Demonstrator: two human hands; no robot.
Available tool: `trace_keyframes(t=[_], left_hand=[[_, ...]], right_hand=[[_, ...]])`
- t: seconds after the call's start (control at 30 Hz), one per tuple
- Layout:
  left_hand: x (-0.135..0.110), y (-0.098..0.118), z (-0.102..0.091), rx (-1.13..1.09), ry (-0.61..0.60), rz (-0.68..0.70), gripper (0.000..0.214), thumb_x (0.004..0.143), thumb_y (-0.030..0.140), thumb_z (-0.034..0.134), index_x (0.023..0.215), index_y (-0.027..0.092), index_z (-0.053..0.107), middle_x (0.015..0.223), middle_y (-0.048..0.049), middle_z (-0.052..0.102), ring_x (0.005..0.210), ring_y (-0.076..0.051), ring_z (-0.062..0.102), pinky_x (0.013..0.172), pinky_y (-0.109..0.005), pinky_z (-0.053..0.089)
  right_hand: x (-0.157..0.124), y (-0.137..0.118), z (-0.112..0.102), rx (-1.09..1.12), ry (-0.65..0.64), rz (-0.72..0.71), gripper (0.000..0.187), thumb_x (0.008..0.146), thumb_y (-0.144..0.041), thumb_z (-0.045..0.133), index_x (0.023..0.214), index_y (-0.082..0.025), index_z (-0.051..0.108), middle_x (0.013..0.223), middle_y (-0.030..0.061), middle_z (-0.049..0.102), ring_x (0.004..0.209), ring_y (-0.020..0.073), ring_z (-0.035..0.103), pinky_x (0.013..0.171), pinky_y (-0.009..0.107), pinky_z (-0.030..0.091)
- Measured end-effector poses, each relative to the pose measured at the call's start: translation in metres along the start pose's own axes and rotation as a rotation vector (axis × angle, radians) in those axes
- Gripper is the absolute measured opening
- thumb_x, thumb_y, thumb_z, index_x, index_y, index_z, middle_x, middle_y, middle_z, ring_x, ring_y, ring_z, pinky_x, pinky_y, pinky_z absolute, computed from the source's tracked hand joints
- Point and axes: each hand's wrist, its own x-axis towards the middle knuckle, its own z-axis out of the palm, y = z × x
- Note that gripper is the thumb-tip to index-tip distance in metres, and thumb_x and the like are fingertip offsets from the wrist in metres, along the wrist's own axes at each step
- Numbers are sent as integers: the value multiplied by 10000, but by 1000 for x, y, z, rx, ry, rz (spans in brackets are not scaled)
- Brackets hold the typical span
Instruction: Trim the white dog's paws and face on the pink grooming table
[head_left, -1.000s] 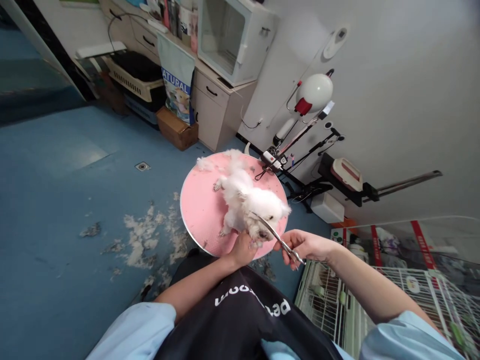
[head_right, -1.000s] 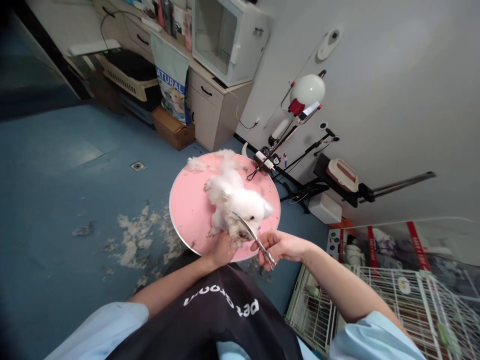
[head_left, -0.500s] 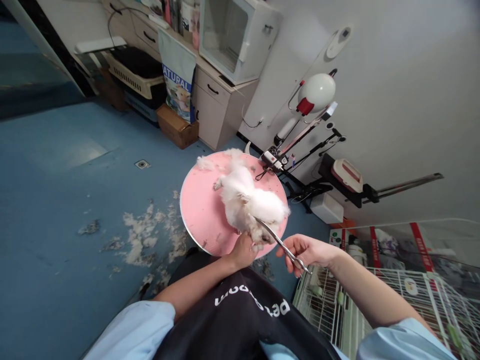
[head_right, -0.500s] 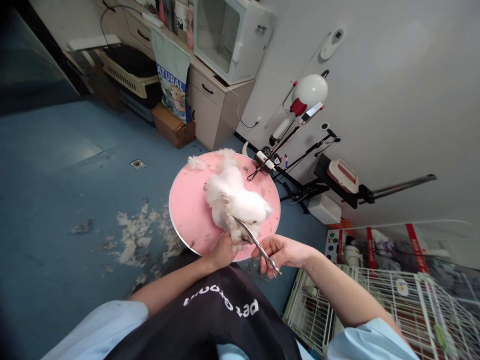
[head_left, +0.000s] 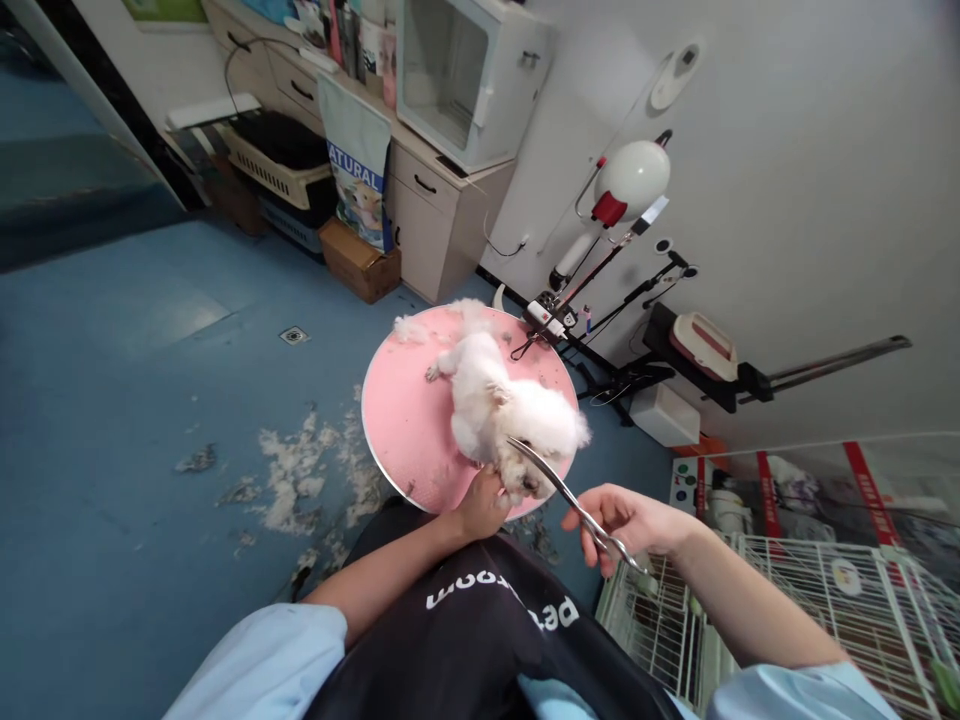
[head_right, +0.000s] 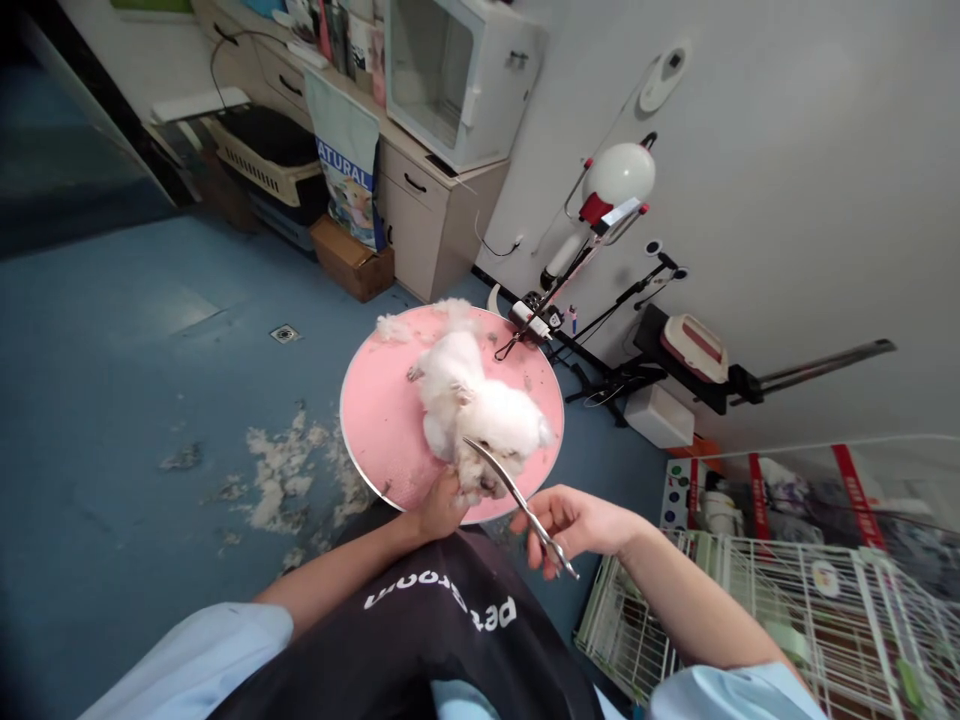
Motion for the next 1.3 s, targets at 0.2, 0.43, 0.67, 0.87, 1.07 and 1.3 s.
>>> trace_keyframes(t=[0.2,0.43,0.67,0.87,1.07,1.3], left_hand=[[-3,-5,4,57,-17,32,164,762,175,530,814,130,679,927,-108,658,923,-241,580,863,-410,477],[1,5,9,-65,22,-30,174,778,218,558,867,157,695,954,-89,674,958,-238,596,901,-384,483],[-5,-2,-5,-146,199,-115,249,835,329,505,817,149,677,919,-96,663,887,-228,605,844,-368,493],[-12,-10,-16,-142,267,-234,285,822,411,533,737,150,606,762,-66,650,746,-205,594,739,-337,493],[-13,-1,-22,-130,283,-205,279,814,412,552,727,151,600,745,-60,641,727,-198,576,693,-321,483],[-18,-5,-28,-136,336,-209,379,819,511,549,730,148,608,776,-71,646,728,-190,572,726,-342,482]], right_hand=[[-2,10,-8,75,49,-92,482,677,-260,803,1106,-108,641,853,97,746,629,147,718,581,197,578],[3,19,0,20,67,-68,506,676,-289,828,1110,-124,627,842,87,744,632,131,712,563,179,560],[0,28,-18,-62,-127,-19,532,684,-241,827,1154,-112,612,903,110,742,723,144,725,646,203,570],[7,37,-50,-13,-210,-169,590,678,-297,829,1188,-101,608,903,121,747,673,142,723,610,193,556],[31,36,-60,-23,-211,-169,588,677,-302,827,1185,-103,607,876,108,748,647,136,711,592,198,552],[41,35,-64,-81,-237,-150,575,676,-277,830,1181,-123,603,895,98,745,657,134,712,586,190,546]])
